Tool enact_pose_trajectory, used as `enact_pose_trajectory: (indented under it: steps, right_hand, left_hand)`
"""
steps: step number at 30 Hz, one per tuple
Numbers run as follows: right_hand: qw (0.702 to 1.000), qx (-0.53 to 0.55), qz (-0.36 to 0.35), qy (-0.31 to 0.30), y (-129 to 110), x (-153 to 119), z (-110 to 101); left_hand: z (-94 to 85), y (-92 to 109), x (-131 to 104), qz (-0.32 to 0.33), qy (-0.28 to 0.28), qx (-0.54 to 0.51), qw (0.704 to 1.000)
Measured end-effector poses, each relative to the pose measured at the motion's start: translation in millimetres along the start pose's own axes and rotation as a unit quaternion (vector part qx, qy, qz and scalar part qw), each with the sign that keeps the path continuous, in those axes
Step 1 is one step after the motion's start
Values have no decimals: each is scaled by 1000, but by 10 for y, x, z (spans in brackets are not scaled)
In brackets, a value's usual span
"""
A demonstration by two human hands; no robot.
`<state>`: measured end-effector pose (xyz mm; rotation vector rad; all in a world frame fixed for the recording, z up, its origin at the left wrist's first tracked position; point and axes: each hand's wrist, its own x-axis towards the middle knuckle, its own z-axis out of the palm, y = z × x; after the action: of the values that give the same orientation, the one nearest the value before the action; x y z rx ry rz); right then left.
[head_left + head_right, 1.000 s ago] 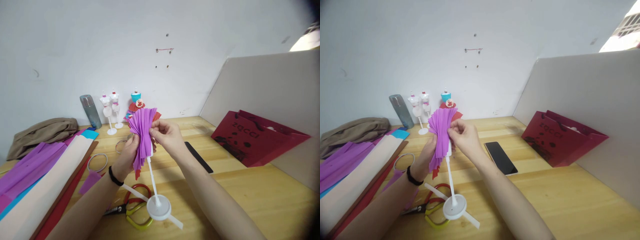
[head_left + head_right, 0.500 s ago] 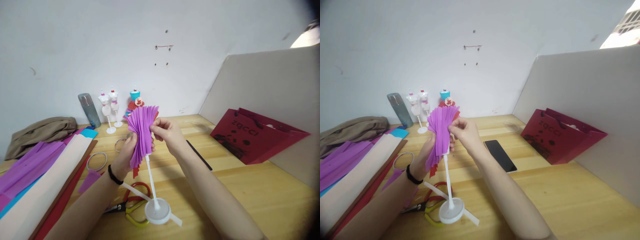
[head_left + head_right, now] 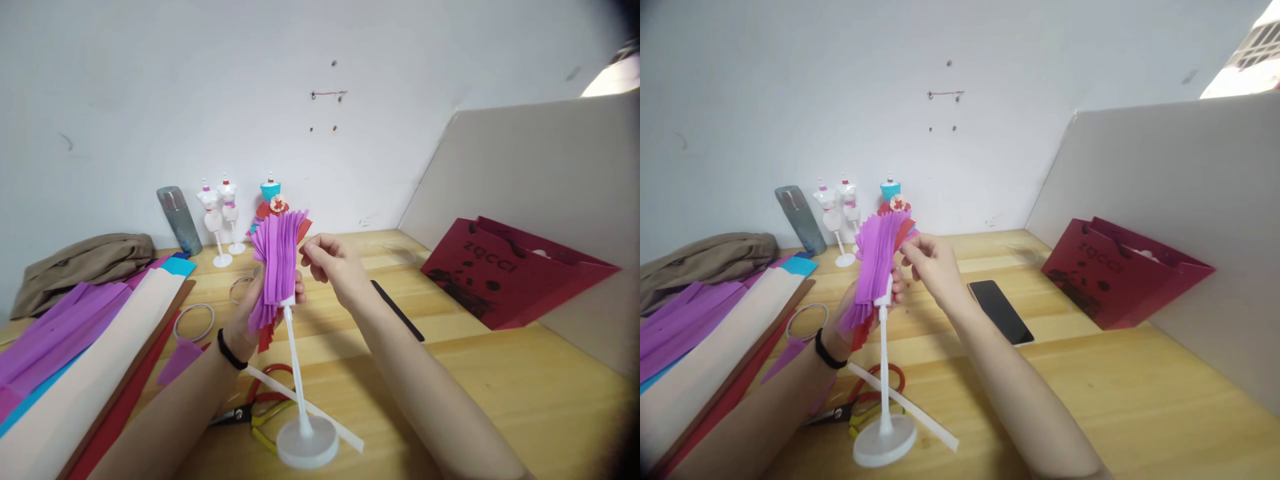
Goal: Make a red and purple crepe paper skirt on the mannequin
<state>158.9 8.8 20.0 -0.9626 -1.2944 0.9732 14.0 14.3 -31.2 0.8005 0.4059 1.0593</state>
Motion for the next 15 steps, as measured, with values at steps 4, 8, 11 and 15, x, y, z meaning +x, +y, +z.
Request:
enact_pose_trajectory:
  steps: [4,8,11,15]
  right_hand:
    - [999,-16,25,-18,58,32,7]
    - [999,23,46,-15,100,48,18]
    - [995,70,69,-17,130,68,8]
    - [989,110,93,-18,157,95,-18]
  left_hand:
    - [-9,3,-5,-29,-16,-51,998]
    - [27,-33,-9,-47,-20,-60,997]
    - [12,-68,-4,-50,-34,-63,996]
    - [-37,-79,1,-63,-40,-99,992]
